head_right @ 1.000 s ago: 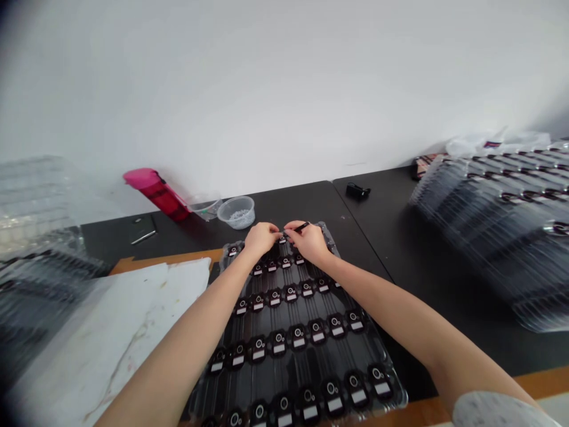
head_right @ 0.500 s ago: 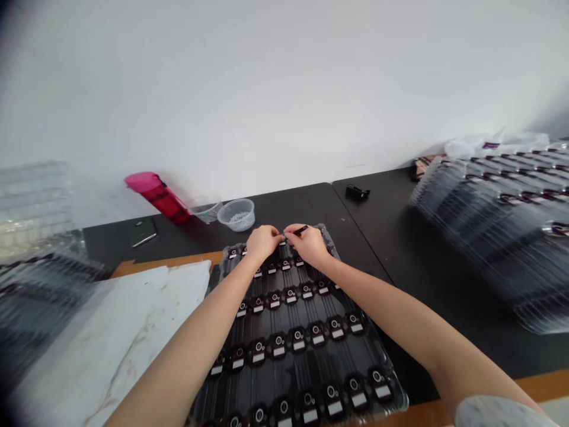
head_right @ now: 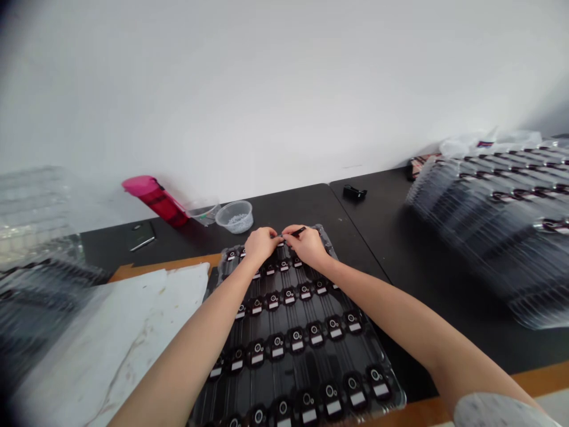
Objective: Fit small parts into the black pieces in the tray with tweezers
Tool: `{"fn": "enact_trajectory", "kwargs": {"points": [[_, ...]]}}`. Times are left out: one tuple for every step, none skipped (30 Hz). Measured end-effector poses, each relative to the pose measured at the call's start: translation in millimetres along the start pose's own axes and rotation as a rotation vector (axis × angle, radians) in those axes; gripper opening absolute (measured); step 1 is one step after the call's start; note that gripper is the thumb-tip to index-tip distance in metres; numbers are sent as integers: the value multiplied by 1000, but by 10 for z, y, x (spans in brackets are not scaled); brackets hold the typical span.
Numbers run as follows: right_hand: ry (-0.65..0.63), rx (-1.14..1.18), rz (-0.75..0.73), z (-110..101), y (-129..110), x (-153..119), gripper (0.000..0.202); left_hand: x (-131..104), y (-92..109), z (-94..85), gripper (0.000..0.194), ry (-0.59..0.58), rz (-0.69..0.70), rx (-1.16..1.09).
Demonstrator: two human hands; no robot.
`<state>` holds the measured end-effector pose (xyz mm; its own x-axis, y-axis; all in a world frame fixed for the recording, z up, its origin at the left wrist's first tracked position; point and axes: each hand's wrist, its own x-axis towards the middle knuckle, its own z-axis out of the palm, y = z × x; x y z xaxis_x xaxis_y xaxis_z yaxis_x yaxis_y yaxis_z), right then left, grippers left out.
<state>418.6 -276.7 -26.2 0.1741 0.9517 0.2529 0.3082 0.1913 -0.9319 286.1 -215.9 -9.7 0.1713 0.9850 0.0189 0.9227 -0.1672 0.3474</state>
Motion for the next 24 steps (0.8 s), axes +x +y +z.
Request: {"fn": "enact_trajectory", "kwargs": {"points": [[-1, 4, 1, -1, -4, -1, 16, 1, -2, 1, 27, 0, 4, -2], [-2, 9, 2, -1, -6, -1, 15, 3, -5, 2, 27, -2, 7, -3], [-3, 12, 3, 0, -6, 1, 15, 5, -7, 2, 28, -3, 9, -4], [-3, 16, 4, 1, -3, 4, 15, 7, -9, 2, 28, -4, 8, -4], [-2, 19, 5, 3, 2, 7, 15, 8, -10, 1, 28, -5, 6, -4], [0, 23, 6, 6, 9, 10, 15, 8, -10, 0, 28, -6, 6, -5], [2, 27, 8, 7, 16, 13, 15, 8, -9, -2, 28, -6, 7, -6], [3, 30, 10, 7, 22, 15, 15, 7, -8, -4, 28, -8, 9, -6], [4, 34, 13, 4, 25, 15, 15, 6, -5, -7, 28, -9, 9, -6], [5, 38, 16, -2, 24, 15, 15, 4, -3, -11, 28, -10, 8, -4], [8, 43, 20, -11, 18, 13, 15, 3, 0, -15, 27, -10, 5, -2], [10, 49, 24, -24, 7, 11, 15, 1, 3, -20, 27, -9, 2, 0], [14, 54, 28, -40, -6, 8, 15, -2, 5, -24, 27, -9, 3, 1], [18, 60, 34, -57, -22, 4, 15, -4, 7, -29, 26, -8, 7, 2], [24, 65, 40, -74, -38, 0, 15, -7, 8, -32, 26, -8, 13, 1], [29, 69, 46, -89, -53, -4, 14, -10, 9, -34, 26, -7, 19, -2], [34, 71, 52, -102, -66, -8, 14, -13, 9, -35, 26, -6, 23, -6], [38, 74, 57, -113, -77, -13, 14, -15, 8, -35, 26, -4, 25, -10], [42, 78, 61, -120, -87, -17, 14, -16, 8, -33, 26, -2, 24, -14], [44, 82, 63, -126, -96, -21, 13, -16, 8, -32, 26, 0, 22, -20], [45, 89, 65, -132, -106, -24, 13, -14, 8, -33, 26, 0, 17, -27], [47, 96, 66, -138, -119, -27, 13, -11, 7, -37, 26, -1, 12, -41], [49, 104, 66, -146, -133, -28, 13, -7, 5, -47, 25, -4, 5, -70], [51, 114, 67, -156, -150, -27, 14, -5, 0, -63, 24, -4, -6, -130]]}}
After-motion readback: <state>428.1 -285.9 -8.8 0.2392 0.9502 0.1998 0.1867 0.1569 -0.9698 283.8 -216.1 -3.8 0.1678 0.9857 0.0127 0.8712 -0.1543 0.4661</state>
